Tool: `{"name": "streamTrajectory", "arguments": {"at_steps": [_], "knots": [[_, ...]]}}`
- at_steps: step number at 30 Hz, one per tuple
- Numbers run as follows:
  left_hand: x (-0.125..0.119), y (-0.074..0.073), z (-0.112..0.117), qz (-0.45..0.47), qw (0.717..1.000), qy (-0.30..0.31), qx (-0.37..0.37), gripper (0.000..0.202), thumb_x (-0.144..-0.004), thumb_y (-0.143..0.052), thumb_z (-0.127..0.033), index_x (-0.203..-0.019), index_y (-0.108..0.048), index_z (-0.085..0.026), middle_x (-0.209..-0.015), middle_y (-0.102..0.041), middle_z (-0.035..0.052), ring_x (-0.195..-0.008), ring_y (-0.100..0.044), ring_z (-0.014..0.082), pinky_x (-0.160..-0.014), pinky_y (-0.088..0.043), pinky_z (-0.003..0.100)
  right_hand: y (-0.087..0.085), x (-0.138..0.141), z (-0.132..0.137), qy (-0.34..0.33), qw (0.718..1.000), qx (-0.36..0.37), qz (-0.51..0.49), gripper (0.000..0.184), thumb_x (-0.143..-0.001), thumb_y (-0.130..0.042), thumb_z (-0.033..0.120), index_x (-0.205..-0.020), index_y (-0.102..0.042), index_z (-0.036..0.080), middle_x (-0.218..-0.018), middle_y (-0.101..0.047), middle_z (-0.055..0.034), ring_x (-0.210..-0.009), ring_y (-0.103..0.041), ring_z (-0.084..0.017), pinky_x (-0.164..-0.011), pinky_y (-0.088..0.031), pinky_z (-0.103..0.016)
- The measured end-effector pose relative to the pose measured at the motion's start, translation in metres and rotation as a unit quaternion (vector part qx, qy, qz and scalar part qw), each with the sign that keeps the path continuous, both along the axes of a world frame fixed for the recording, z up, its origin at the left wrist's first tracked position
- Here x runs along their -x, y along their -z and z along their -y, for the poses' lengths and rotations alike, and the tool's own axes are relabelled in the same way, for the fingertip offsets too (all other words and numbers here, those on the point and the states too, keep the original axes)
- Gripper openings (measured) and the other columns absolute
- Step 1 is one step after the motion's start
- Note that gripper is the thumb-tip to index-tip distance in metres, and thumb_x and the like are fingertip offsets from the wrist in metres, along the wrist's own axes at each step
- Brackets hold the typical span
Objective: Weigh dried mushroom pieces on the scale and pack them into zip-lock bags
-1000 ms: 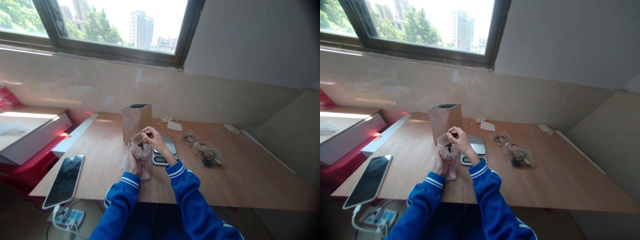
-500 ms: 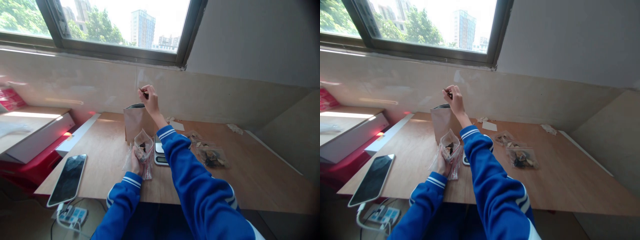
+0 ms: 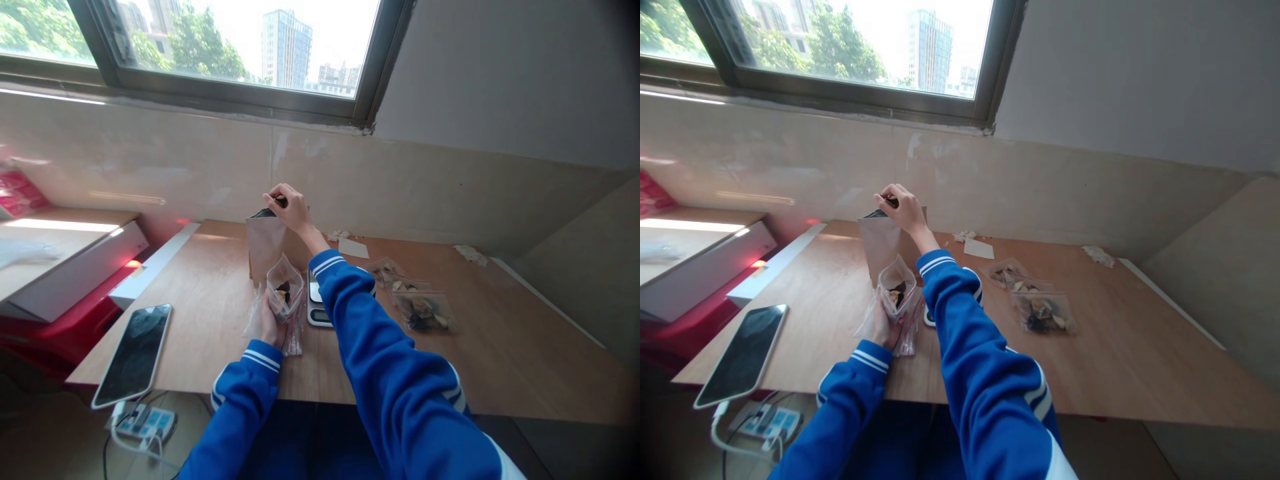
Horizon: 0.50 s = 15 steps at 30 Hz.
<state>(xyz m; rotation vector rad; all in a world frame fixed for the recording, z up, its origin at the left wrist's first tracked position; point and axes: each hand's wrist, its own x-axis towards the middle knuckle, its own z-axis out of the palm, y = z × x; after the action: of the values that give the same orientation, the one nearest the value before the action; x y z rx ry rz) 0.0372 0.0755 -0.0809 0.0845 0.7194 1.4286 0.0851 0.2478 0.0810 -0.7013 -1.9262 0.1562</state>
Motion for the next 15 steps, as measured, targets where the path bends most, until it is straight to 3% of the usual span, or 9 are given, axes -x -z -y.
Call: {"name": "streamTrajectory", "arguments": {"at_steps": [8,12,15], "knots": [[0.001,-0.006,0.002,0.015,0.999,0.0,-0.031,0.041,-0.088,-0.052,-0.047,-0.107,-0.066,-0.014,-0.089,-0.073,0.0102,-0.094,-0.068,0.0262,-0.083,-0.056,0.037,-0.006,0.0,0.014,-0.044,0.996,0.079,-0.008,0.054,-0.086,-0.043,0.066,-0.07,-0.058,0.017,-0.068,-0.059,0.0009,-0.068,-0.053,-0.011,-0.067,-0.039,-0.021],[0.0,-0.007,0.002,0.015,1.0,-0.005,-0.019,0.038,-0.087,-0.052,-0.047,-0.102,-0.067,-0.016,-0.088,-0.073,0.0094,-0.093,-0.068,0.0266,-0.082,-0.057,0.039,-0.009,0.001,0.014,-0.047,0.987,0.107,-0.106,0.059,-0.084,-0.038,0.072,-0.067,-0.053,0.018,-0.061,-0.052,0.003,-0.057,-0.047,-0.008,-0.056,-0.037,-0.019],[0.001,-0.007,0.002,0.014,1.0,0.003,-0.02,0.037,-0.089,-0.05,-0.046,-0.096,-0.067,-0.014,-0.086,-0.072,0.0108,-0.088,-0.068,0.0261,-0.08,-0.057,0.04,-0.012,-0.002,0.009,-0.064,0.983,0.143,-0.093,0.061,-0.083,-0.035,0.075,-0.067,-0.051,0.018,-0.057,-0.047,0.0044,-0.05,-0.04,-0.007,-0.048,-0.032,-0.018]]}}
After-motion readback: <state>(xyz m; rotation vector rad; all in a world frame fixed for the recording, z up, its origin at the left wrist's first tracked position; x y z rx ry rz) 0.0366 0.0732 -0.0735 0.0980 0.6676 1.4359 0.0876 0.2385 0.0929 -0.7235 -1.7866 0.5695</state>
